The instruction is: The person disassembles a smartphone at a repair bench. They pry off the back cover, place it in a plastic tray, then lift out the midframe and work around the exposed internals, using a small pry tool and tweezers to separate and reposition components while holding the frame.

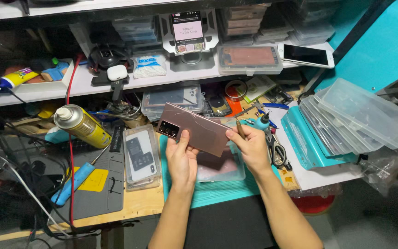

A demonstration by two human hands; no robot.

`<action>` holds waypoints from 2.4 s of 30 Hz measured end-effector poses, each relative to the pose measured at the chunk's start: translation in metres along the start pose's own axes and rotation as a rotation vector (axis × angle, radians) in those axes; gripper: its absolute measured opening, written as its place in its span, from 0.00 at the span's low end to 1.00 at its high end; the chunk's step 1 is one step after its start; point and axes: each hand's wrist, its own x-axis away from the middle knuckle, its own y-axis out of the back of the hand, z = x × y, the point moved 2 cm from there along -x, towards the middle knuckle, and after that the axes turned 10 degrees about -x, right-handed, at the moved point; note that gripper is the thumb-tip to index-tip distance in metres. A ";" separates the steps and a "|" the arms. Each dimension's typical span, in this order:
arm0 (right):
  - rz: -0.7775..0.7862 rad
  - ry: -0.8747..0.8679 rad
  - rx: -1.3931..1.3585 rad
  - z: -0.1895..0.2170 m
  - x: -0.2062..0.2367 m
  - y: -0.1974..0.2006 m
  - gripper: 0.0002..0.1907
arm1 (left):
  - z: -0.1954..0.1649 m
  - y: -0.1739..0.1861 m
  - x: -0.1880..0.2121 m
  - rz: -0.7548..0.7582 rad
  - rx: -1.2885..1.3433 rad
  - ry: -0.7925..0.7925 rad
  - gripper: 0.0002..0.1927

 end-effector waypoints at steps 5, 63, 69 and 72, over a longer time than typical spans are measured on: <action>-0.042 0.037 -0.009 0.004 -0.005 -0.010 0.09 | -0.004 -0.003 0.006 0.008 -0.027 0.036 0.13; 0.143 0.073 0.343 0.060 -0.020 -0.009 0.19 | 0.011 0.001 0.001 0.283 -0.409 -0.030 0.16; 0.291 -0.008 0.375 0.032 -0.044 0.011 0.16 | 0.002 -0.016 -0.006 0.357 -0.490 0.033 0.23; 0.174 0.060 0.271 0.024 -0.047 0.024 0.13 | 0.004 -0.030 -0.007 0.353 -0.625 -0.053 0.29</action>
